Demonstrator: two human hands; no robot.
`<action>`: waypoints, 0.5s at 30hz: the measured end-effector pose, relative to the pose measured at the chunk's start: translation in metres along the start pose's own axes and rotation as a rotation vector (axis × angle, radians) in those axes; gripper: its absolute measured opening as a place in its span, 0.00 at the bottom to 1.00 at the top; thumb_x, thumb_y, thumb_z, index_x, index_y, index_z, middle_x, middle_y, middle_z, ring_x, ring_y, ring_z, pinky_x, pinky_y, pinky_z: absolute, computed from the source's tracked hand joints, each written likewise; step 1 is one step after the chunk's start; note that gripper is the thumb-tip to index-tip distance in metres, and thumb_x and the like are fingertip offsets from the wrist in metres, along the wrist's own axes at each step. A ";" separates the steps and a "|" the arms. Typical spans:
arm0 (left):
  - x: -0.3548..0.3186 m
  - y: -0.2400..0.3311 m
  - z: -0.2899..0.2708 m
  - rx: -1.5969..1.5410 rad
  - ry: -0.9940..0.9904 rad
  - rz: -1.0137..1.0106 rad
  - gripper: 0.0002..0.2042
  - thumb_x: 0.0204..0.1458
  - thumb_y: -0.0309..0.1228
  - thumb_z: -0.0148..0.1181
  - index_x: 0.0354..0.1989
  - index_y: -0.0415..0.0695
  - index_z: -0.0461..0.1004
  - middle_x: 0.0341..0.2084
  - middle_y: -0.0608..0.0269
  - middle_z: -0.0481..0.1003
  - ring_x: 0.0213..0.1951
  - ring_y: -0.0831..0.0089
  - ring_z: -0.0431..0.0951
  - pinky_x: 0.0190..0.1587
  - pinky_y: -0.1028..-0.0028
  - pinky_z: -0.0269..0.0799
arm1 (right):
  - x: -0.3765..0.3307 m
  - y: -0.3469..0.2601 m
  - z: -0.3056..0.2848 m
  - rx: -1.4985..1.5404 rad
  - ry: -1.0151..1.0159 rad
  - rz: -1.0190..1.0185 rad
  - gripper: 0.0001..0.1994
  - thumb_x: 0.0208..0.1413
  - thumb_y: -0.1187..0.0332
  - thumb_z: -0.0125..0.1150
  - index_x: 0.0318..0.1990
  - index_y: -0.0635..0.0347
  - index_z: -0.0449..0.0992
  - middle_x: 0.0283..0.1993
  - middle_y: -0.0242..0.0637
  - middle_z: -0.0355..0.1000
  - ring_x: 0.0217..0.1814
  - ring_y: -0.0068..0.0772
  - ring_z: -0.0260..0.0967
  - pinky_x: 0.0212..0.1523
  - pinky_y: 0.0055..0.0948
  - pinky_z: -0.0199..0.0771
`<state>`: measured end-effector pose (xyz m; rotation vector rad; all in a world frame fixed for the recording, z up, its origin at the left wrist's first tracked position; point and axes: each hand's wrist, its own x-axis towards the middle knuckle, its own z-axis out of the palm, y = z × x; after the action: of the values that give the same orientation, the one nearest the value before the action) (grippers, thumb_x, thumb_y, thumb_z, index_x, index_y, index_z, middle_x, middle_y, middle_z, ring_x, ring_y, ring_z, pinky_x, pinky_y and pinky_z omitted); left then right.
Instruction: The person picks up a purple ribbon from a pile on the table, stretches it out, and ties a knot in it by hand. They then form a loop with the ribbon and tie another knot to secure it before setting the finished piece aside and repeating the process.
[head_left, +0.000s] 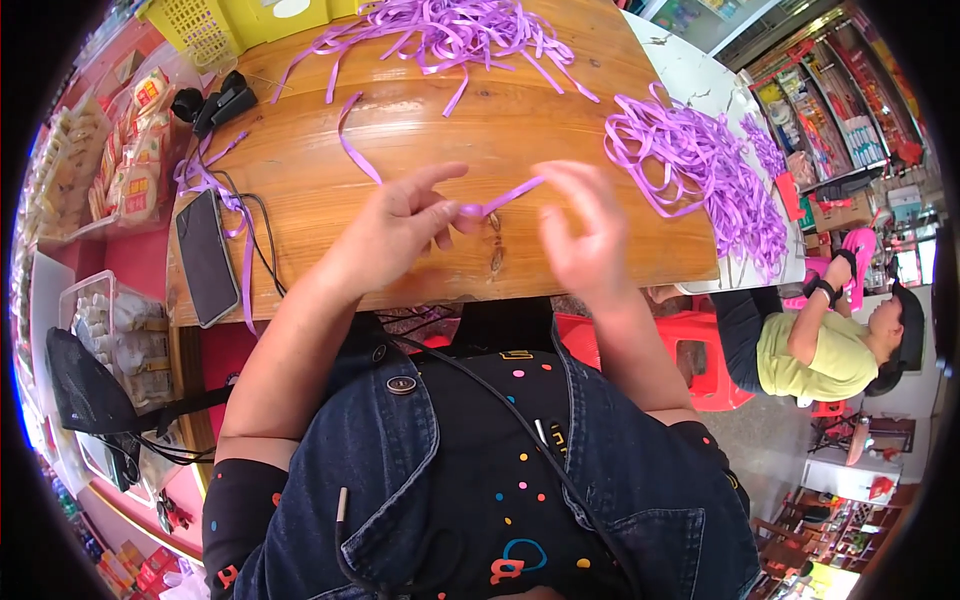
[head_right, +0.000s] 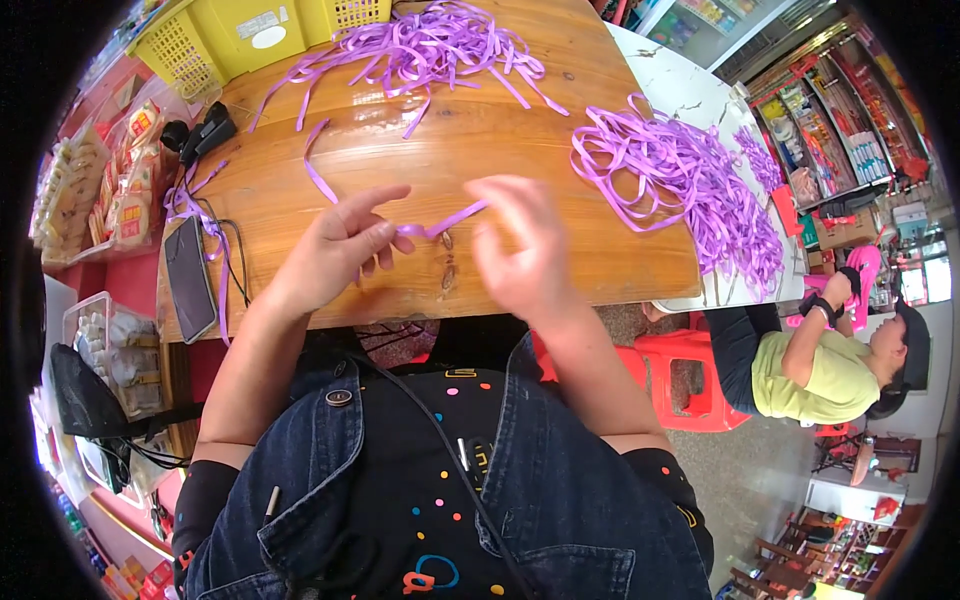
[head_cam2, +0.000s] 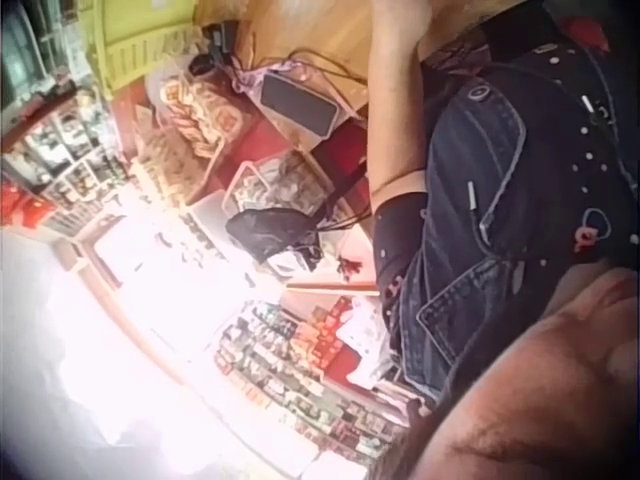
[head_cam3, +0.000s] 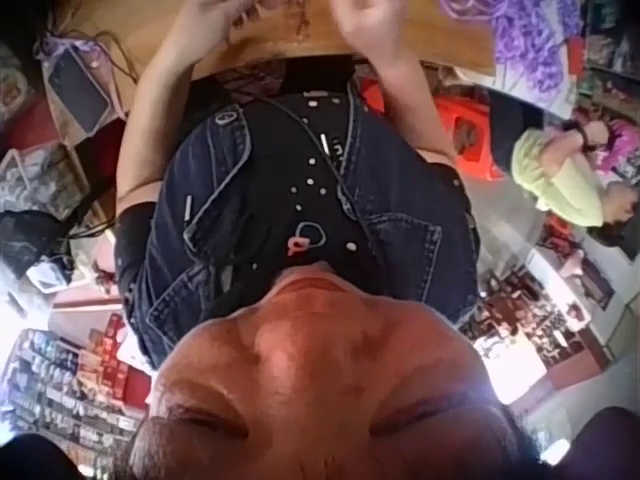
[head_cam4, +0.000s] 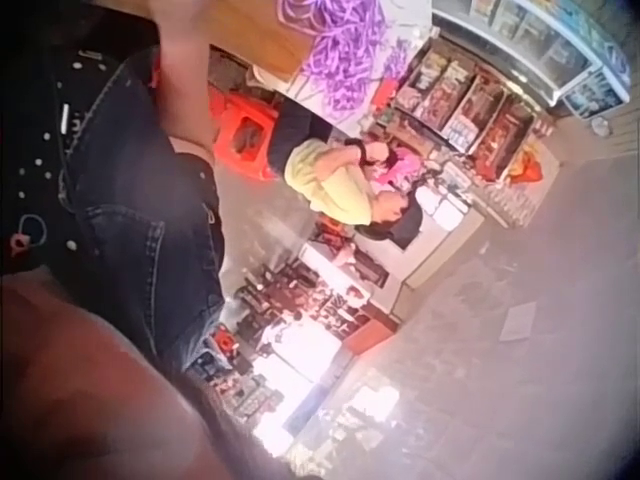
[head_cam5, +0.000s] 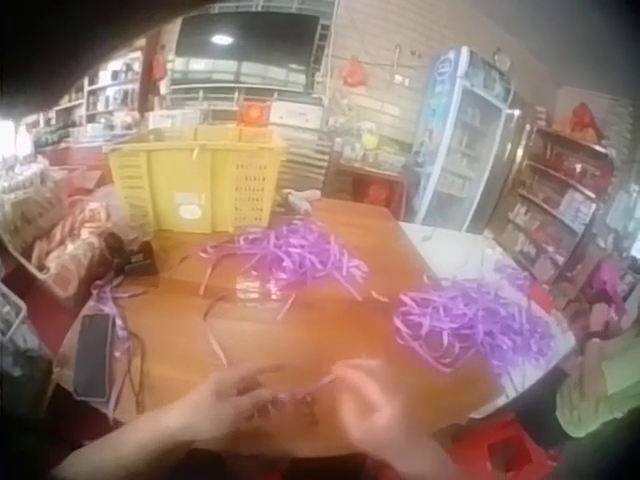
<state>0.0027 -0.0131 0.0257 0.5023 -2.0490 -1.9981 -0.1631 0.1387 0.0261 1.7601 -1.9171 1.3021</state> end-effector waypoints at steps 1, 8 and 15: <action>0.001 0.000 0.003 0.013 -0.059 -0.013 0.21 0.58 0.29 0.48 0.61 0.44 0.58 0.27 0.69 0.73 0.26 0.86 0.69 0.26 0.85 0.65 | 0.001 -0.012 0.006 0.087 -0.070 -0.019 0.16 0.43 0.81 0.55 0.43 0.64 0.74 0.41 0.43 0.70 0.45 0.38 0.68 0.44 0.29 0.68; -0.005 0.000 0.010 -0.012 -0.178 -0.144 0.19 0.56 0.27 0.53 0.56 0.39 0.64 0.26 0.69 0.73 0.25 0.84 0.70 0.26 0.83 0.66 | -0.012 -0.017 0.033 0.288 -0.200 -0.010 0.13 0.41 0.80 0.62 0.38 0.65 0.75 0.32 0.38 0.71 0.33 0.36 0.67 0.33 0.30 0.68; -0.002 -0.014 0.008 0.024 -0.052 0.016 0.11 0.53 0.28 0.58 0.41 0.35 0.75 0.22 0.70 0.72 0.22 0.84 0.67 0.25 0.81 0.64 | -0.015 -0.017 0.030 0.286 -0.181 0.060 0.08 0.42 0.81 0.61 0.32 0.63 0.74 0.26 0.38 0.69 0.27 0.35 0.67 0.29 0.29 0.67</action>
<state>0.0021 -0.0051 0.0117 0.4412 -2.1026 -2.0007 -0.1321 0.1294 0.0056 2.0323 -1.9713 1.5524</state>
